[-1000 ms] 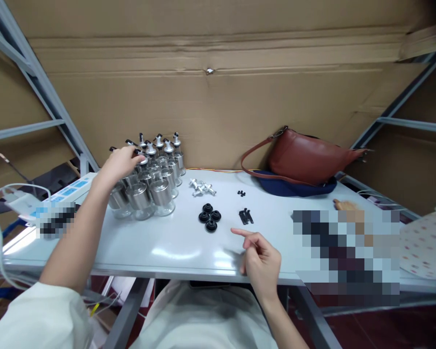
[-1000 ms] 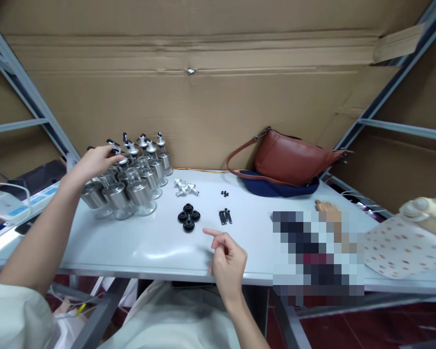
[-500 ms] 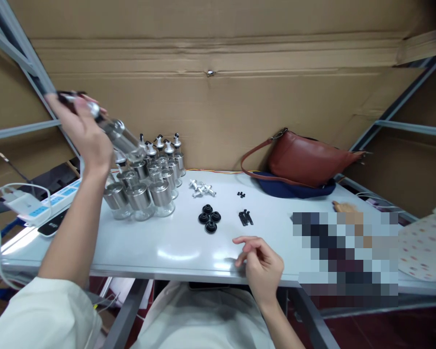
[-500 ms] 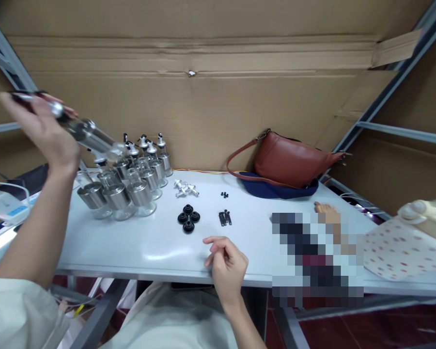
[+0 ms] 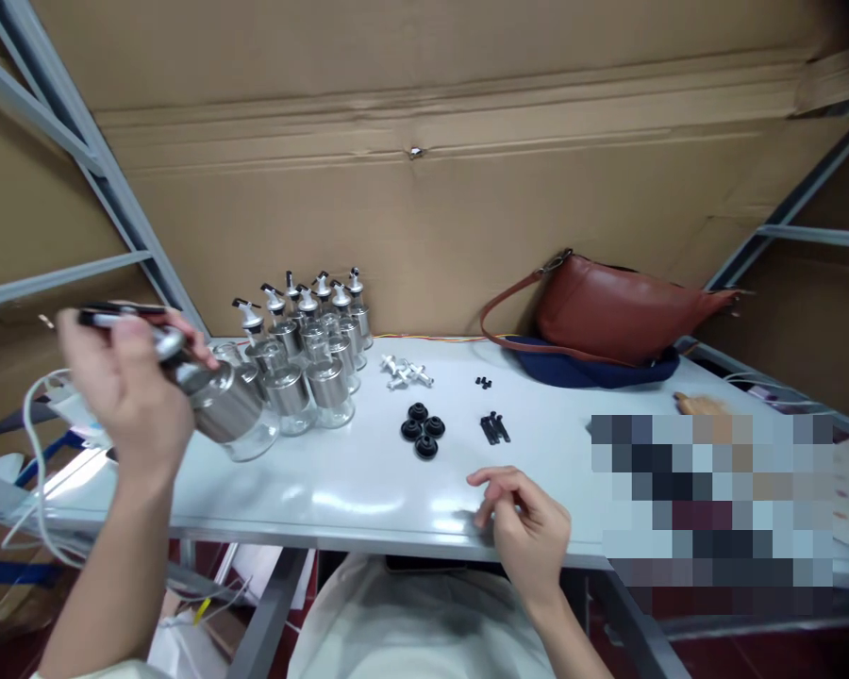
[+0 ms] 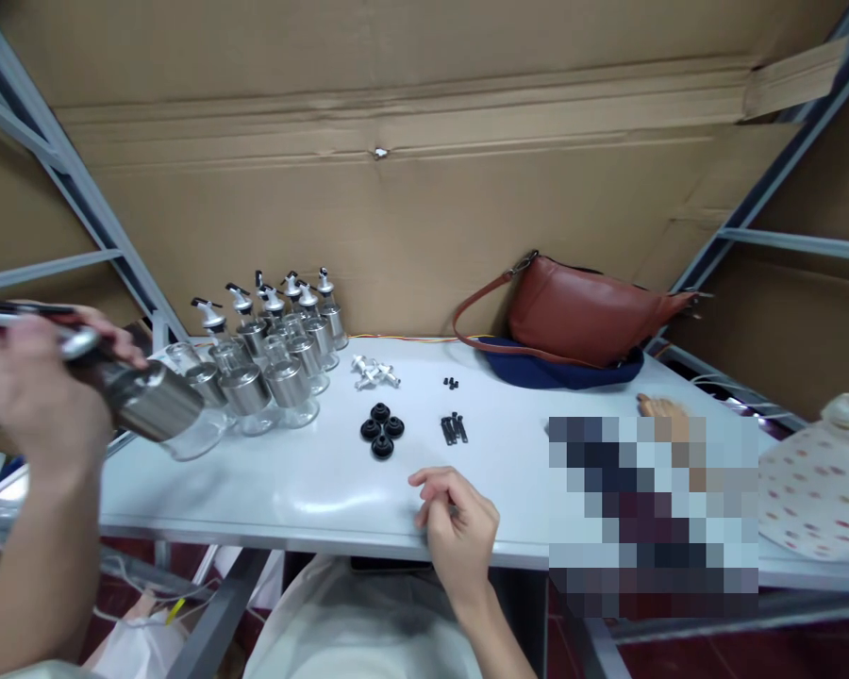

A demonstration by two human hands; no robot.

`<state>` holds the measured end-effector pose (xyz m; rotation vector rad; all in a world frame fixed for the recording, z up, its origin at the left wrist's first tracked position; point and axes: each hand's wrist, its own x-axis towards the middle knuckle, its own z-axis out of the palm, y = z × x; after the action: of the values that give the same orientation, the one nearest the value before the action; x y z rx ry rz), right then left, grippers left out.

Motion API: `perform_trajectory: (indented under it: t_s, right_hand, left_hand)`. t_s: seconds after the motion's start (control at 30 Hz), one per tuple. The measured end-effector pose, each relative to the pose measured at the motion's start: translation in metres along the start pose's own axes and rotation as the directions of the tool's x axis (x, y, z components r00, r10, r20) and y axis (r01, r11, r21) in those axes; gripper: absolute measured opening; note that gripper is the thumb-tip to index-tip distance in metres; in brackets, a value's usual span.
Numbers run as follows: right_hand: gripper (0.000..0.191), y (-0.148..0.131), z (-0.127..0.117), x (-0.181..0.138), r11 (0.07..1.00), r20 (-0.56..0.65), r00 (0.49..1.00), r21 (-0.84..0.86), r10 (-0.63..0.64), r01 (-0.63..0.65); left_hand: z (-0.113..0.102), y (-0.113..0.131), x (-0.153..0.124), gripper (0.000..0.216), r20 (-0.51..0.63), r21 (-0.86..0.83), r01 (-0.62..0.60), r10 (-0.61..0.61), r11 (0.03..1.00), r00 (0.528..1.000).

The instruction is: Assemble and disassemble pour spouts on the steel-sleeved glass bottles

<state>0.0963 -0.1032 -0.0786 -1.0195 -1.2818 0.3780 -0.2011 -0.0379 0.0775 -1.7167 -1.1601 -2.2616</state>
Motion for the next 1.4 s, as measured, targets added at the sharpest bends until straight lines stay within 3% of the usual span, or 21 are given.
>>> perform_trajectory:
  t_s: [0.07, 0.17, 0.33, 0.6, 0.73, 0.87, 1.1, 1.23, 1.4]
  right_hand:
    - [0.025, 0.000, 0.000, 0.000, 1.000, 0.019, 1.000, 0.001, -0.004, 0.004]
    - [0.025, 0.000, 0.000, 0.000, 1.000, 0.036, 0.999, 0.002, -0.002, 0.002]
    - [0.025, 0.000, 0.000, 0.000, 1.000, 0.035, 0.999, -0.007, -0.001, 0.002]
    - [0.024, -0.003, 0.001, 0.001, 1.000, 0.039, 0.999, -0.023, -0.010, 0.010]
    - [0.024, -0.003, 0.000, 0.000, 1.000, 0.041, 0.999, -0.019, -0.009, 0.010]
    - [0.024, -0.003, -0.001, 0.000, 1.000, 0.038, 0.999, -0.024, -0.004, 0.005]
    - [0.025, -0.001, 0.000, -0.001, 0.999, 0.046, 0.999, -0.044, -0.023, 0.025]
    - [0.025, -0.001, 0.001, 0.000, 0.999, 0.028, 1.000, -0.033, 0.003, -0.003]
    - [0.020, -0.004, 0.001, 0.001, 0.999, -0.102, 0.994, 0.027, 0.031, -0.028]
  left_hand:
    - [0.012, -0.010, -0.010, 0.034, 0.066, -0.080, 0.054, -0.049, 0.995, 0.997]
    - [0.021, -0.031, -0.019, 0.034, 0.115, -0.058, 0.128, -0.121, 0.990, 0.986]
    - [0.032, -0.062, -0.027, 0.032, 0.127, 0.021, 0.104, -0.106, 0.994, 0.986]
    - [0.043, -0.087, -0.039, 0.034, 0.212, 0.143, 0.146, -0.174, 0.979, 0.962]
    - [0.043, -0.092, -0.038, 0.037, 0.254, 0.121, 0.189, -0.214, 0.975, 0.943]
    - [0.039, -0.088, -0.034, 0.036, 0.357, 0.019, 0.278, -0.267, 0.960, 0.895]
    - [0.014, -0.067, -0.046, 0.040, 0.523, -0.082, 0.517, -0.405, 0.852, 0.750]
    - [0.007, -0.036, -0.067, 0.033, 0.603, -0.097, 0.543, -0.385, 0.834, 0.699]
    - [0.021, 0.009, -0.095, 0.026, 0.709, -0.144, 0.603, -0.343, 0.784, 0.616]
